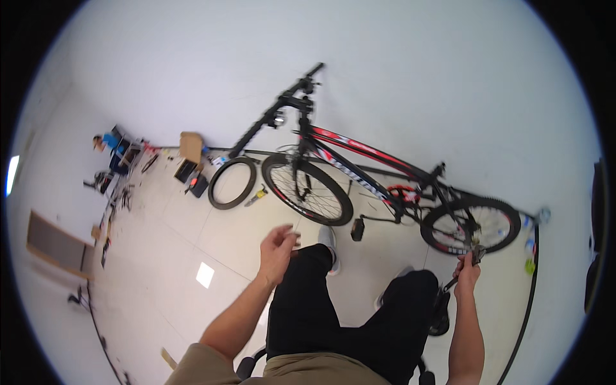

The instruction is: The person uses a wrench to loosen and remove the bolt securing a bicycle seat. They then place the seat aside and briefly adjust the handlebars of the bicycle.

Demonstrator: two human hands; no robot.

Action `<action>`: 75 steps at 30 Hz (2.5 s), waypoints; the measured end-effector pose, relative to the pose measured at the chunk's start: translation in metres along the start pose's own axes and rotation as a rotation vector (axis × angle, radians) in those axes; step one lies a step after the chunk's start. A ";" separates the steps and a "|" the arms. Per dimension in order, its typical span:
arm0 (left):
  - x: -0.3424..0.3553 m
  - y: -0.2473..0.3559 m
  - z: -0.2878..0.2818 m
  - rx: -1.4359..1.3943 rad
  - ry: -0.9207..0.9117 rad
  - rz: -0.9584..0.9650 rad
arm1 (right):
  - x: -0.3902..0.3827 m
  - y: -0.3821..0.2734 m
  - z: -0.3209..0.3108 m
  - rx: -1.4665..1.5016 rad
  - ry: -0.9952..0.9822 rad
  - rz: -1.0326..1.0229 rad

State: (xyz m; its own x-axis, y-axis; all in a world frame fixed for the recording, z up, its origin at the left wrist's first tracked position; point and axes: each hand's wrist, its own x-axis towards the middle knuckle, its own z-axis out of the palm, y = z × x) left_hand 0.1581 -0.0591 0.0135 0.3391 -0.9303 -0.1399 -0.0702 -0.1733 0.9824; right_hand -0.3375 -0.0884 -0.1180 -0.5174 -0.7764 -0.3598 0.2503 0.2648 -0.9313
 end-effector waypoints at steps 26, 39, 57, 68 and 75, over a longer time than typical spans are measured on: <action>0.182 0.185 -0.049 1.178 0.063 0.284 | 0.114 -0.095 0.208 -0.637 -0.007 -0.682; 0.177 0.176 -0.062 1.068 0.071 0.412 | 0.097 -0.099 0.212 -0.659 -0.032 -0.666; 0.167 0.179 -0.064 1.095 0.129 0.346 | 0.099 -0.095 0.198 -0.546 -0.125 -0.635; 0.176 0.145 -0.077 1.160 0.156 0.284 | 0.090 -0.095 0.192 -0.567 -0.245 -0.507; 0.192 0.140 -0.084 1.220 0.195 0.298 | 0.083 -0.098 0.184 -0.647 -0.252 -0.501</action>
State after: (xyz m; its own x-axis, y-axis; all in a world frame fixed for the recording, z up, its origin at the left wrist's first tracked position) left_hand 0.2920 -0.2347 0.1347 0.2860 -0.9396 0.1882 -0.9467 -0.2468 0.2068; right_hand -0.2541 -0.2843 -0.0462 -0.2261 -0.9725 0.0549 -0.5153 0.0716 -0.8540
